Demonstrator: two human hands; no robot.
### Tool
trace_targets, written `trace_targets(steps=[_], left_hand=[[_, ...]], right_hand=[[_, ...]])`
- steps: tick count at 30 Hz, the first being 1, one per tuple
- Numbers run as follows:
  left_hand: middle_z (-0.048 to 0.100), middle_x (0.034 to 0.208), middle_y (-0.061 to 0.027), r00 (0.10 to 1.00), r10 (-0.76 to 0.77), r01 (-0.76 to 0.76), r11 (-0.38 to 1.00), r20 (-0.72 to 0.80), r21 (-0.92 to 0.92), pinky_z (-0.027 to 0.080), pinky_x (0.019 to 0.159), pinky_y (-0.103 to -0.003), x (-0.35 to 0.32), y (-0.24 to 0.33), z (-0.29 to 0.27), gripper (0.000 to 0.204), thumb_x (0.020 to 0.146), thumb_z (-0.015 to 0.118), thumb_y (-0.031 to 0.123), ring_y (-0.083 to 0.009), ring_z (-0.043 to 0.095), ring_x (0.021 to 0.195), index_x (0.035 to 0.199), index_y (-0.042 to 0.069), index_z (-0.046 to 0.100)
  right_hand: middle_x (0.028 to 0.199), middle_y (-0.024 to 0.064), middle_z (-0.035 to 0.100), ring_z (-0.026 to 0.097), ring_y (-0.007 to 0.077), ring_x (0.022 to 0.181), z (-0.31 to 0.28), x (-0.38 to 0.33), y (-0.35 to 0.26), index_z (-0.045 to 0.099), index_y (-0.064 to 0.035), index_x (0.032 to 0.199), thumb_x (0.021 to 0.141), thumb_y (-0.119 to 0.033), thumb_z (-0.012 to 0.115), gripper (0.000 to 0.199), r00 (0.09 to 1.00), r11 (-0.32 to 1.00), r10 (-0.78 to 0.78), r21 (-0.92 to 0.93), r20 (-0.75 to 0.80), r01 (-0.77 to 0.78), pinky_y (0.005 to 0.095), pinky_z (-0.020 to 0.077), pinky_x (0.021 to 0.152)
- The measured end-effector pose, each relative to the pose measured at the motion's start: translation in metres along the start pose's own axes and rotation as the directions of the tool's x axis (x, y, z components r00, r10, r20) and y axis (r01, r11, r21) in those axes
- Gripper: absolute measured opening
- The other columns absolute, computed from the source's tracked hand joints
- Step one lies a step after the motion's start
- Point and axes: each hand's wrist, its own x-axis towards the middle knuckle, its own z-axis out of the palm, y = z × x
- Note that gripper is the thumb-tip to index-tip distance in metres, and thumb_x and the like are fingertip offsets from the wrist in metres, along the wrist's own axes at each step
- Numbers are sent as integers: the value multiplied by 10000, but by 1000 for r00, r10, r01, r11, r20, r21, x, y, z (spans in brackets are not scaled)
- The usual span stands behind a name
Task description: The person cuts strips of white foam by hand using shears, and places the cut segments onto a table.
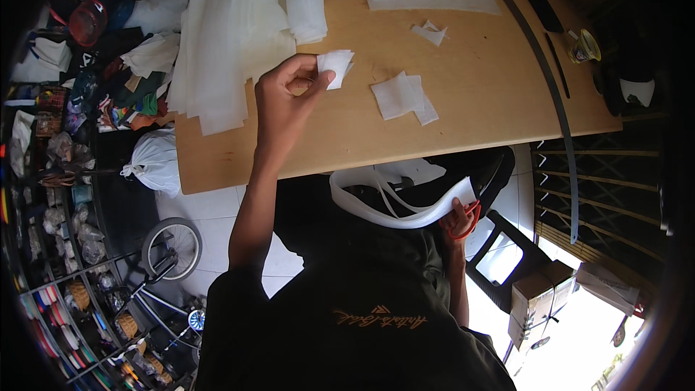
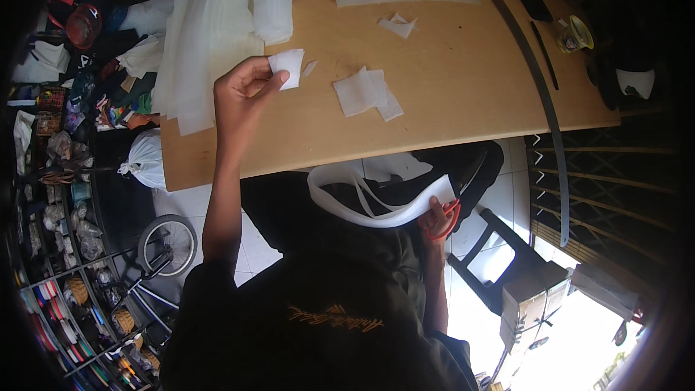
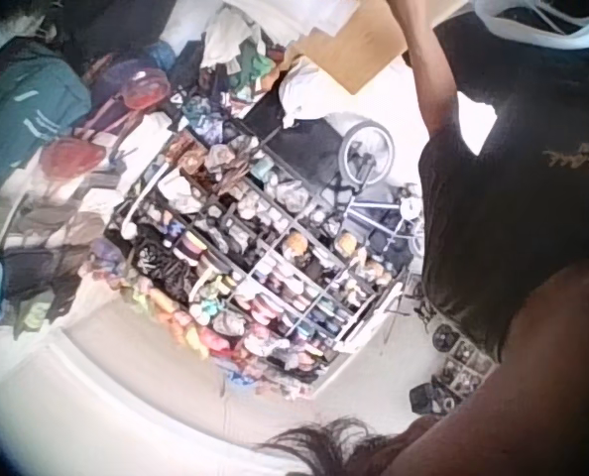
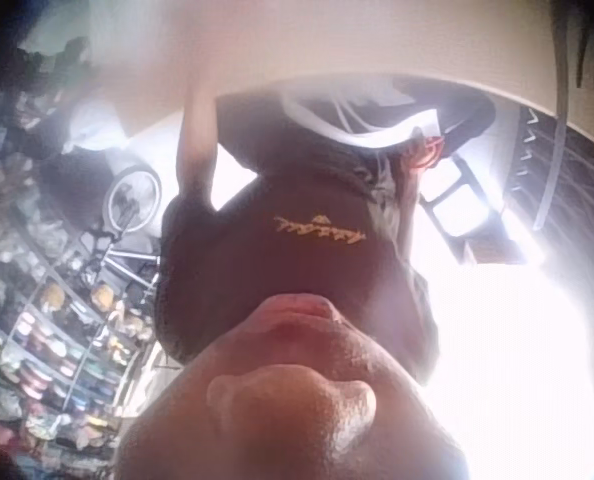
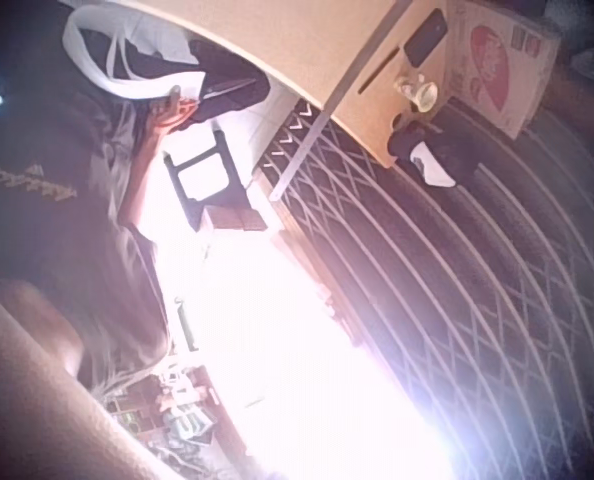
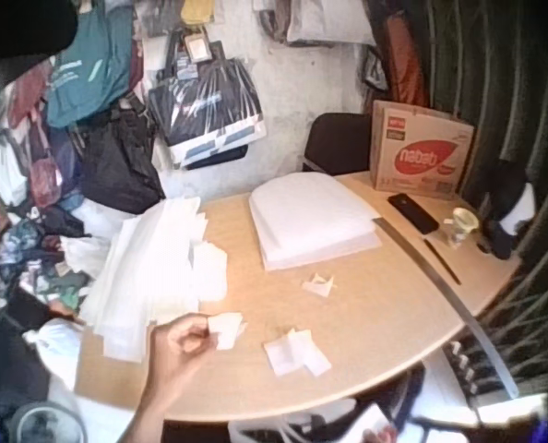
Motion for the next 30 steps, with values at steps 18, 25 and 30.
trace_targets(steps=[18,25,30], left_hand=[[720,775,-189,974,-79,168,881,-213,442,543,593,-292,144,1,-24,245,710,828,68,-222,730,635,846,-71,679],[675,707,-238,973,55,130,672,-224,729,538,613,-390,140,1,-8,178,783,749,32,-347,712,683,747,-81,617],[681,798,-270,964,187,40,603,-189,797,535,638,-444,120,24,4,167,859,652,-10,-389,707,808,724,-90,595]], right_hand=[[483,-59,382,327,50,346,-10,7,6,446,-153,685,868,-151,672,291,999,999,32,4,-3,-32,207,266,344],[501,-68,395,342,43,357,-3,4,3,491,-131,721,874,-122,670,235,999,999,34,23,20,-34,213,259,346],[513,-68,415,369,45,362,-2,5,2,498,-140,719,871,-89,671,236,999,999,36,25,-9,-36,215,263,345]])
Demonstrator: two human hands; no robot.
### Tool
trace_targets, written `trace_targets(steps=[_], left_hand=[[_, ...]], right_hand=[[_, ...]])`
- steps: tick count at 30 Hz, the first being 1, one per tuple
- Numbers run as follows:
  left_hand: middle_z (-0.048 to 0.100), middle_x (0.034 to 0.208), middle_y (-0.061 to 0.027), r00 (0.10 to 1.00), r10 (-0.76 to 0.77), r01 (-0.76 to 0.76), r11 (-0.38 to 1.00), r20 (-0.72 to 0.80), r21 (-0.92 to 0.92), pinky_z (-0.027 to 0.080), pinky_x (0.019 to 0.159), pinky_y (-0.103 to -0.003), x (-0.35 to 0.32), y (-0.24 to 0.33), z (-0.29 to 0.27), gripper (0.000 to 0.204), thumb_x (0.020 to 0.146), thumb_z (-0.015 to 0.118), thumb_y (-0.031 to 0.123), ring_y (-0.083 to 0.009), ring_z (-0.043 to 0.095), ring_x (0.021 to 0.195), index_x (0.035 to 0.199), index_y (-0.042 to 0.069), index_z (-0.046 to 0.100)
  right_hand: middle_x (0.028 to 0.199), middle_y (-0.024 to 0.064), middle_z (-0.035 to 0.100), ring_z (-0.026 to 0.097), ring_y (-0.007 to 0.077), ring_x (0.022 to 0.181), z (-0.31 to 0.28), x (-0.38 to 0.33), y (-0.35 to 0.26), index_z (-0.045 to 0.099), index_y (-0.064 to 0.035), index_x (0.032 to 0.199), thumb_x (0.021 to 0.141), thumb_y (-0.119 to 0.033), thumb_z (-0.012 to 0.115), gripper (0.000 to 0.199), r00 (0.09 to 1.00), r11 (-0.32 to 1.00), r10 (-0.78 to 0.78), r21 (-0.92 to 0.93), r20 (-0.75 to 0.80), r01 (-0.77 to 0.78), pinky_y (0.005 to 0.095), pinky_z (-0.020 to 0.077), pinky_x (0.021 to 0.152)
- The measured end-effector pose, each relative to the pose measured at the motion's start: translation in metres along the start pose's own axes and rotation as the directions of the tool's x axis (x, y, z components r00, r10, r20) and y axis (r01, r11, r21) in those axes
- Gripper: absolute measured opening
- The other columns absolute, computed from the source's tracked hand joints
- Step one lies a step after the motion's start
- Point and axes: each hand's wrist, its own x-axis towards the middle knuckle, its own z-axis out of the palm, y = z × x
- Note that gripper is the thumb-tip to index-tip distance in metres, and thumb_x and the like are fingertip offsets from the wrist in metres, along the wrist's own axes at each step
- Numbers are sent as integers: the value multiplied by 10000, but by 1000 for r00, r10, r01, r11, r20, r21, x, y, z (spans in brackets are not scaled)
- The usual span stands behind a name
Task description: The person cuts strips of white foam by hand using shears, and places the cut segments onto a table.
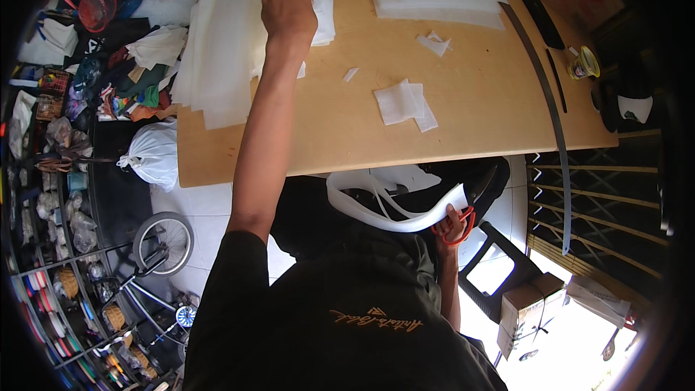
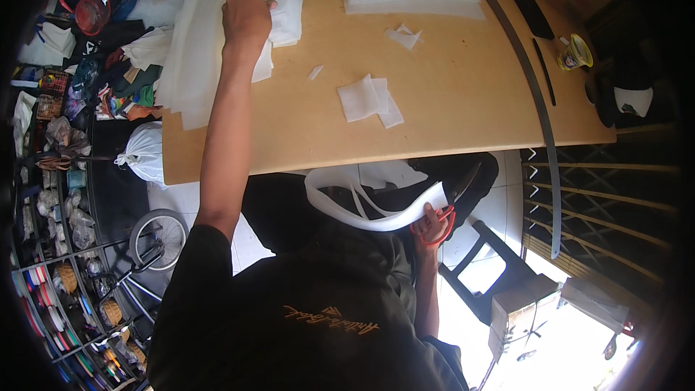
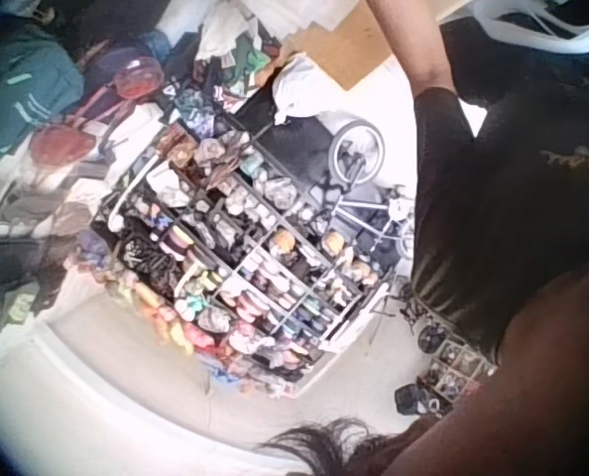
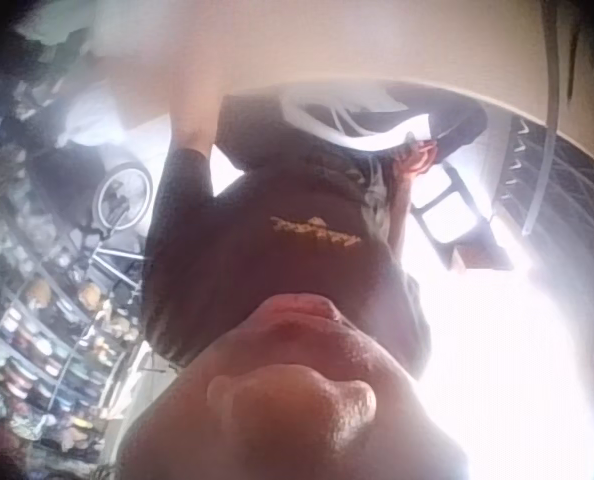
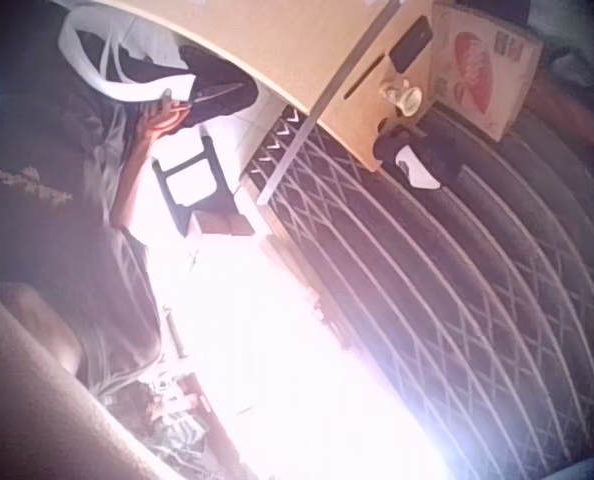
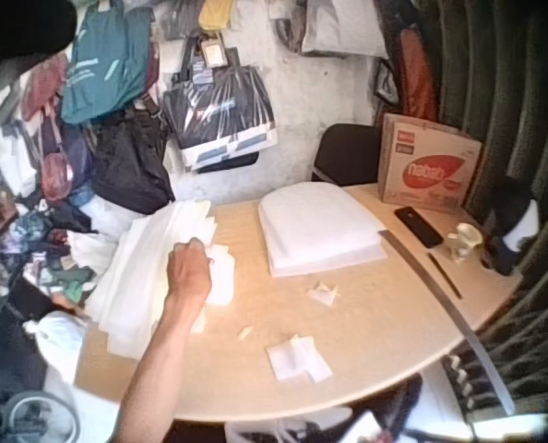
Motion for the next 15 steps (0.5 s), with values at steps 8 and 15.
trace_targets(steps=[8,15], left_hand=[[686,982,-172,863,284,-74,889,418,-452,527,849,-410,-81,43,-15,280,797,760,60,-346,668,939,1043,-44,672],[596,1185,-137,806,415,-137,824,422,-550,459,959,-411,-130,40,22,562,746,787,32,-299,541,1143,1245,55,529]], right_hand=[[555,-64,424,350,35,383,-8,-1,3,494,-134,755,855,-96,690,224,1000,1000,-10,15,15,10,205,273,362],[549,-43,452,346,33,382,-7,-14,-2,539,-76,837,881,-172,646,150,996,996,-25,-88,89,33,191,278,362]])
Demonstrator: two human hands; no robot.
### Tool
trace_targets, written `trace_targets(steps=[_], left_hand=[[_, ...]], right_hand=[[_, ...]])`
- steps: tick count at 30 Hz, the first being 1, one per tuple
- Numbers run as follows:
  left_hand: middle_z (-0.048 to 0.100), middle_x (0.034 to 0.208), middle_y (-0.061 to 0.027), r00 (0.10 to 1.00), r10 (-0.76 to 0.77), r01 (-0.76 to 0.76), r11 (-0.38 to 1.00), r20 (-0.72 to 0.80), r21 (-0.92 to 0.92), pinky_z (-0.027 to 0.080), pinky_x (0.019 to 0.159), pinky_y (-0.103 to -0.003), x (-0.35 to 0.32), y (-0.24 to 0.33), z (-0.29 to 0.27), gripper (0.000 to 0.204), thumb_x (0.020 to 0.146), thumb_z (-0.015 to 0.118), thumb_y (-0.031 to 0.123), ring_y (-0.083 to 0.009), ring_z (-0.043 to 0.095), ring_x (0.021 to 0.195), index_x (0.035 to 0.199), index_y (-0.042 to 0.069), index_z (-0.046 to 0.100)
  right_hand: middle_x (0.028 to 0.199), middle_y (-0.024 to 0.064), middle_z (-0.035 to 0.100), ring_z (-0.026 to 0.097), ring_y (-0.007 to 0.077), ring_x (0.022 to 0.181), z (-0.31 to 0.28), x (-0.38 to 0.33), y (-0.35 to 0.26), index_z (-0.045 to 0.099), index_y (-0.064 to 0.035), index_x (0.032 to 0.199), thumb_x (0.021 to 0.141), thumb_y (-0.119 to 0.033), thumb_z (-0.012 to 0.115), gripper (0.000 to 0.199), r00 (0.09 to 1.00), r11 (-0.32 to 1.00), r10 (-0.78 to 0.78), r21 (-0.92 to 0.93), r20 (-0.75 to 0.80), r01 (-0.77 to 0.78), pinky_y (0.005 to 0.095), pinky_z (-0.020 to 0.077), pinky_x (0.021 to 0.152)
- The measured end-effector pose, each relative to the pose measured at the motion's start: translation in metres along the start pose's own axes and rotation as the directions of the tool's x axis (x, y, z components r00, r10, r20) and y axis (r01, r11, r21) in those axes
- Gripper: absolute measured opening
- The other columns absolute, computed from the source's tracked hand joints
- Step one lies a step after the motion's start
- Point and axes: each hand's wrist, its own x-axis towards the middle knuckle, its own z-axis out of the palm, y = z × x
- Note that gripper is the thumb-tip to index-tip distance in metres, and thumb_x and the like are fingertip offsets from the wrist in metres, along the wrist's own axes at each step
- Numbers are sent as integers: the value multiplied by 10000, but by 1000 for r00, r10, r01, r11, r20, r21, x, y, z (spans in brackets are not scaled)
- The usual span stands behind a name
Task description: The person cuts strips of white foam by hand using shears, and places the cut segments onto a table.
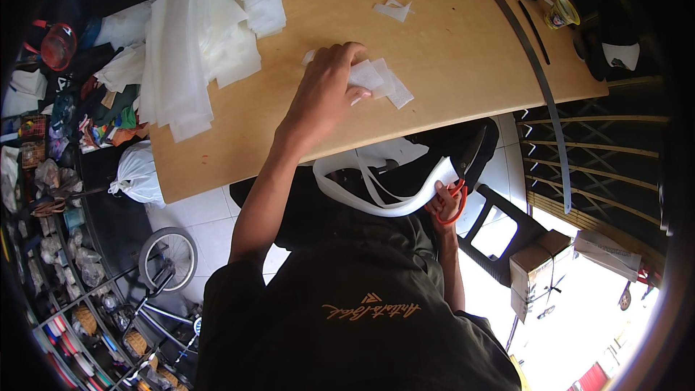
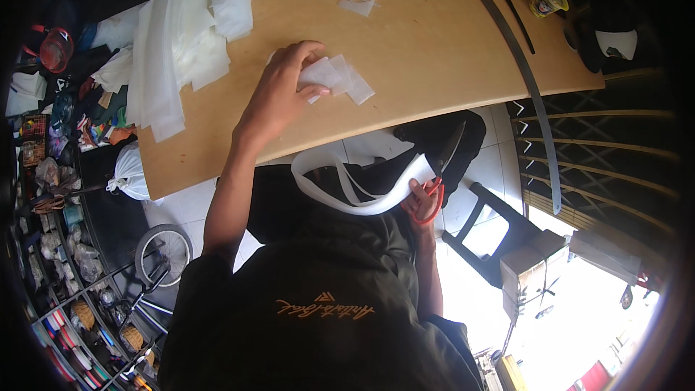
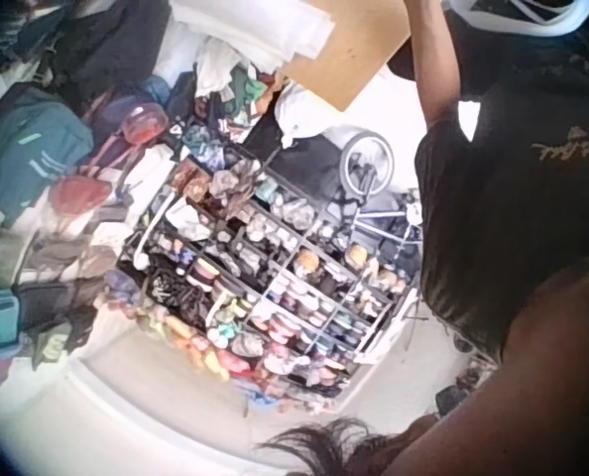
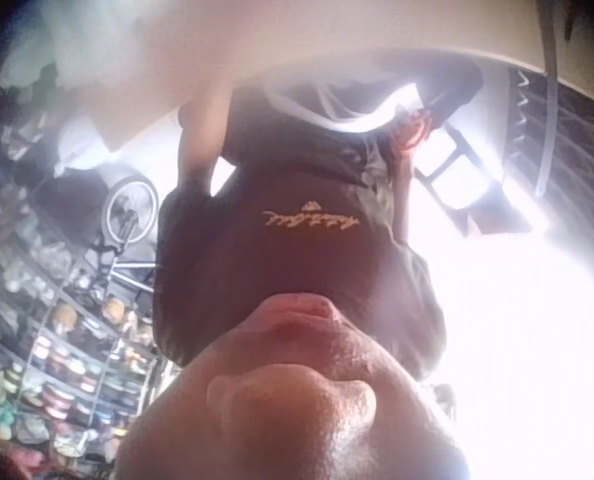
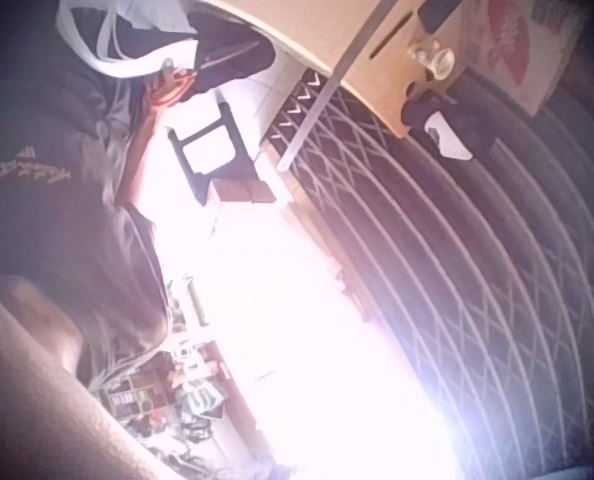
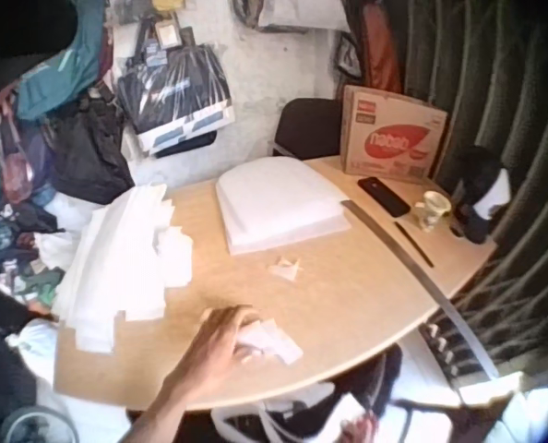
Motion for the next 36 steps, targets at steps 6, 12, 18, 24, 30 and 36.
trace_targets(steps=[6,12,18,24,30,36], left_hand=[[632,1046,-97,996,-84,82,995,-34,-55,483,862,-367,3,-5,-13,437,760,790,38,-271,599,1004,1132,79,564],[693,935,-73,974,-228,185,783,3,-593,500,757,-228,-7,-22,-19,270,852,721,-3,-85,637,839,1093,-8,600],[691,912,-62,969,-246,183,640,27,-747,465,765,-218,-21,-39,-23,255,868,655,-54,-72,614,826,1119,-29,620],[706,947,-89,979,-196,99,694,-55,-713,531,792,-258,-41,-49,-22,152,876,594,-100,-115,661,848,990,-49,681],[711,985,-143,975,-216,81,538,-45,-839,591,741,-306,-43,-49,-5,165,877,572,-111,-194,702,794,984,-64,689],[693,1043,-156,929,-268,-60,570,-255,-820,580,820,-308,-61,-56,1,134,918,608,-48,-190,684,916,1034,-79,670]], right_hand=[[557,-29,464,345,34,373,0,0,1,537,-70,845,885,-173,647,156,1000,999,-18,39,-14,19,197,276,357],[625,36,564,366,32,364,23,-31,-63,567,-19,909,879,-122,659,140,985,987,-71,150,154,48,191,295,327],[604,59,581,364,26,324,69,-44,-173,573,36,1022,852,-206,678,314,934,935,-279,-159,221,317,168,293,296],[509,-72,478,314,-18,332,152,-1,-311,615,-61,799,902,-210,672,189,831,802,-533,-220,159,556,179,183,308],[707,36,642,606,152,592,181,179,-438,641,-49,873,899,-213,716,182,815,798,-540,-181,210,575,280,498,568],[643,70,575,525,155,483,187,259,-395,592,-16,773,778,-217,842,320,724,712,-688,-242,-51,659,307,382,408]])
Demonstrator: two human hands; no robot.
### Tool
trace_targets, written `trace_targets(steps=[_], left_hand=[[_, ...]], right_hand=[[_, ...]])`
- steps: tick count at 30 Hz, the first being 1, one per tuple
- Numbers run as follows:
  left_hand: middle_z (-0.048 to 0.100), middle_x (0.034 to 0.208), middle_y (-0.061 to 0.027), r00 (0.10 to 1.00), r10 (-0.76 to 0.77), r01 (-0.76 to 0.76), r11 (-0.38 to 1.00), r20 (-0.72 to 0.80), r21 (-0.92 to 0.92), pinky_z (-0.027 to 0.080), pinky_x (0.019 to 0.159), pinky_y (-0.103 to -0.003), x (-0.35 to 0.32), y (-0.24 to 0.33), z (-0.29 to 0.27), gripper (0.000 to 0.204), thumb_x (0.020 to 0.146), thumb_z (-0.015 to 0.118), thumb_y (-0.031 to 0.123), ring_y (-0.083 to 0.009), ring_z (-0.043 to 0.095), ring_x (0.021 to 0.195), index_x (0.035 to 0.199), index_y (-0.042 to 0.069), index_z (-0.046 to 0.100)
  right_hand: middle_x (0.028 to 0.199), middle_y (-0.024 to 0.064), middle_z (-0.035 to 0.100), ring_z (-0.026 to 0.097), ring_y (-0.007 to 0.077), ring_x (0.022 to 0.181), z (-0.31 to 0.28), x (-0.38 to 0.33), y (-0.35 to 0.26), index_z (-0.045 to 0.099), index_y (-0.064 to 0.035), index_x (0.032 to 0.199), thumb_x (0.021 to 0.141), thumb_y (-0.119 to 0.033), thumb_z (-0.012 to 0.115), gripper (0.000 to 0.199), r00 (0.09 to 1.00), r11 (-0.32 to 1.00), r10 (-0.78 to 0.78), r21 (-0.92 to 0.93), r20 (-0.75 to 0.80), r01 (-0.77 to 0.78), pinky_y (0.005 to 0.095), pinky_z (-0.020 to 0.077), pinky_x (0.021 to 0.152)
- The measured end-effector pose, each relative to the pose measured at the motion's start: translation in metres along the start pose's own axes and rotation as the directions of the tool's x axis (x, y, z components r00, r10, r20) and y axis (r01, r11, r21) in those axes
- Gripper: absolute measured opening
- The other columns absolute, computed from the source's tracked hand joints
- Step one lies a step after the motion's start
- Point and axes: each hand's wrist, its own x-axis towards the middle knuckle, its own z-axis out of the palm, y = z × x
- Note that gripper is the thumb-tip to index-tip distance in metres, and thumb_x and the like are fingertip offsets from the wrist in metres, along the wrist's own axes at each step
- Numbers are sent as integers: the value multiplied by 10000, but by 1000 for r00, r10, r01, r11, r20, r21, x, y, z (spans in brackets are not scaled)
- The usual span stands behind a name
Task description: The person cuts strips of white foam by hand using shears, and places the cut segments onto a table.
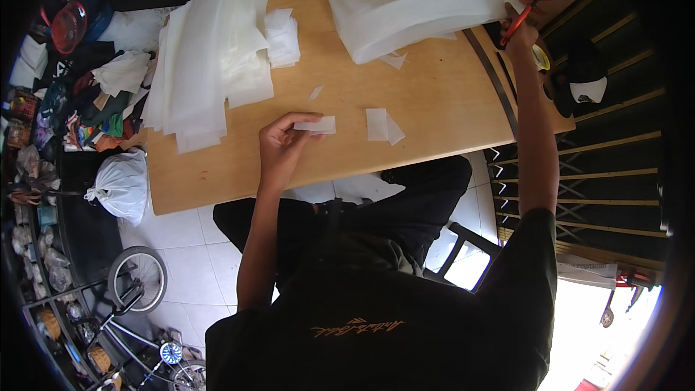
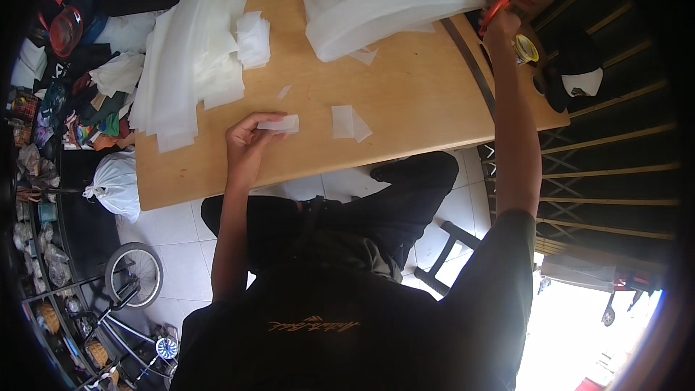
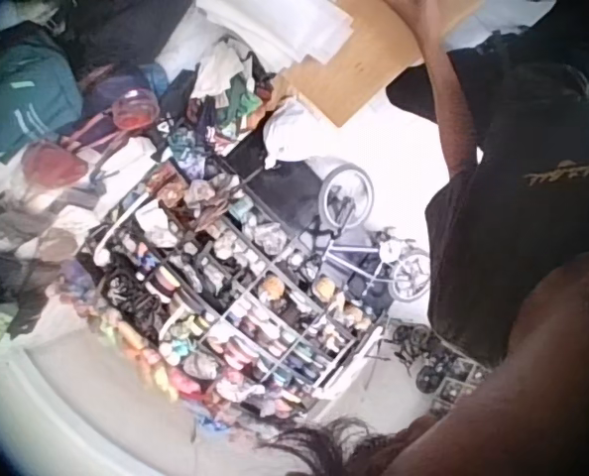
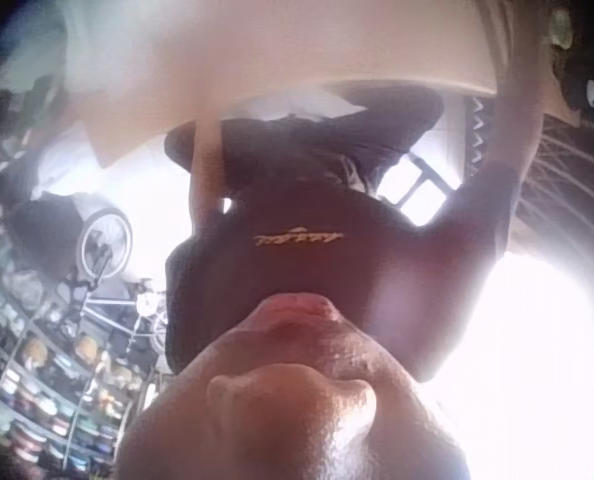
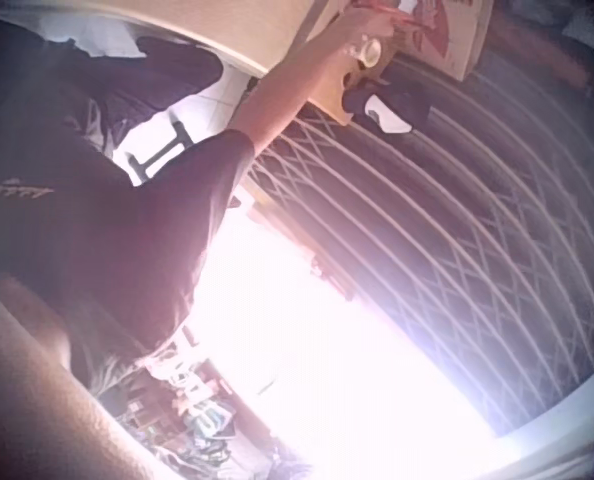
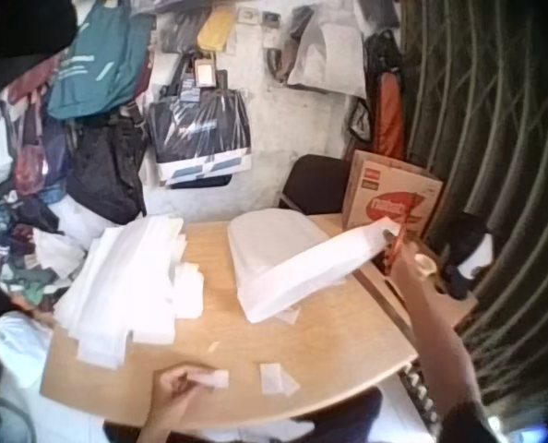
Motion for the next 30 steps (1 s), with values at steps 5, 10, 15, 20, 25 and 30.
trace_targets(steps=[5,10,15,20,25,30], left_hand=[[674,1101,-149,999,23,-23,1000,29,-18,564,892,-315,-4,12,8,155,942,607,-19,-179,657,1002,1077,-83,649],[668,1108,-148,1000,-28,28,1000,11,-11,562,895,-319,0,0,2,190,943,617,-3,-176,654,1001,1116,-82,628],[663,1100,-144,1000,0,0,1000,-18,-23,562,879,-310,0,5,8,189,939,619,-7,-171,652,1001,1113,-80,617],[651,1062,-120,999,-27,27,999,-17,-23,557,865,-296,0,2,3,224,919,639,-21,-164,650,998,1133,-71,597],[654,1045,-102,997,-72,73,996,26,-56,534,777,-268,-1,14,1,273,883,693,-10,-136,642,945,1138,-57,606],[703,996,-84,989,-145,141,977,-16,-159,488,733,-257,-9,21,13,366,827,773,46,-118,634,891,1146,-55,623]], right_hand=[[628,47,605,531,118,530,-26,-37,34,630,-13,739,794,-295,836,354,996,944,-74,-326,-57,51,288,400,486],[692,65,687,560,94,582,-46,-72,29,677,12,768,835,-378,791,412,977,919,-195,-331,92,214,271,418,547],[691,65,692,581,90,591,-55,-93,13,702,23,824,866,-445,743,471,946,810,-322,-507,34,294,273,415,545],[568,-5,535,496,65,493,-73,-133,-8,671,8,814,905,-473,689,490,977,846,-203,-490,69,210,246,366,474],[545,-51,394,368,20,409,-73,-246,-35,610,2,910,975,-539,545,549,909,945,159,-327,386,-27,191,250,371],[664,-55,415,379,29,517,-79,-355,-25,531,-47,950,789,-860,466,832,597,880,434,-460,675,-120,200,298,452]])
